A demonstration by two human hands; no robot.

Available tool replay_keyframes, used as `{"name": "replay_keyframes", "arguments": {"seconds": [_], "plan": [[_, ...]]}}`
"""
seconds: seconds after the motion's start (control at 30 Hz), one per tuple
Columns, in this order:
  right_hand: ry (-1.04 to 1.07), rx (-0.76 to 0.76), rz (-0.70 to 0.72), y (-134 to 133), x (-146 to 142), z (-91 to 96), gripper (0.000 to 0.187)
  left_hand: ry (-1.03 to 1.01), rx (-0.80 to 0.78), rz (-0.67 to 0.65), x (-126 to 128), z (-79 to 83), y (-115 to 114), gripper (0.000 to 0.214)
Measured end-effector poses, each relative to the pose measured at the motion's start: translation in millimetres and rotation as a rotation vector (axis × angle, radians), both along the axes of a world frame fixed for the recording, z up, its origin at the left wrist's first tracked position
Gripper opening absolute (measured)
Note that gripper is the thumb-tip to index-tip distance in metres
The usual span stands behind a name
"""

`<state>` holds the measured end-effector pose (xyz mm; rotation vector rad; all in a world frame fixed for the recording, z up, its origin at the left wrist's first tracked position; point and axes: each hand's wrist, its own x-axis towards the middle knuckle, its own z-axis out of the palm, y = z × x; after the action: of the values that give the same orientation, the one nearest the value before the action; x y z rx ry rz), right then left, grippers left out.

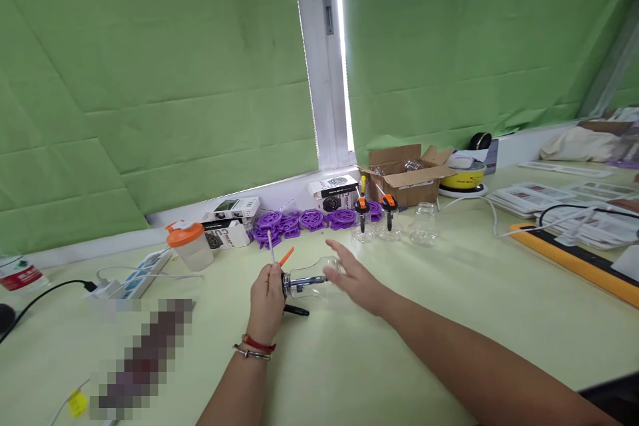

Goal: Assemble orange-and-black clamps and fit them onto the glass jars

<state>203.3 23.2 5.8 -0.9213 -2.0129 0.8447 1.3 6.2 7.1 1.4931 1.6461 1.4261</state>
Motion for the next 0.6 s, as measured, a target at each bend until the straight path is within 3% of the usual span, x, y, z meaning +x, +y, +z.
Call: {"name": "replay_keyframes", "arguments": {"seconds": [0.07, 0.1, 0.13, 0.2, 0.3, 0.4, 0.5, 0.6], "plan": [[0.020, -0.296, 0.048, 2.3, 1.2, -2.8, 0.059, 0.092, 0.062, -0.006, 0.2, -1.3, 0.3, 0.036], [0.009, -0.317, 0.078, 3.2, 2.8, -3.2, 0.059, 0.101, 0.060, -0.009, 0.9, -1.6, 0.6, 0.035], [-0.016, -0.235, 0.096, 3.8, 4.8, -2.8, 0.061, 0.071, 0.033, -0.010, 2.0, -1.5, 0.8, 0.036], [-0.096, 0.154, 0.091, 3.8, 8.5, 0.3, 0.064, -0.073, -0.072, -0.023, 4.5, -0.6, 0.9, 0.038], [-0.273, 0.789, 0.111, 2.3, 10.2, 6.2, 0.043, -0.303, -0.197, -0.068, 6.0, 2.0, 0.7, 0.039], [-0.385, 1.162, 0.116, 1.1, 9.8, 9.5, 0.028, -0.429, -0.273, -0.090, 1.1, 5.1, 1.4, 0.038], [-0.369, 1.236, 0.048, 4.1, 15.9, 11.1, 0.027, -0.474, -0.309, -0.024, -7.8, 9.1, 2.4, 0.039], [-0.256, 1.066, -0.110, 13.8, 33.4, 14.4, 0.033, -0.349, -0.138, 0.067, -13.5, 12.2, 2.2, 0.042]]}}
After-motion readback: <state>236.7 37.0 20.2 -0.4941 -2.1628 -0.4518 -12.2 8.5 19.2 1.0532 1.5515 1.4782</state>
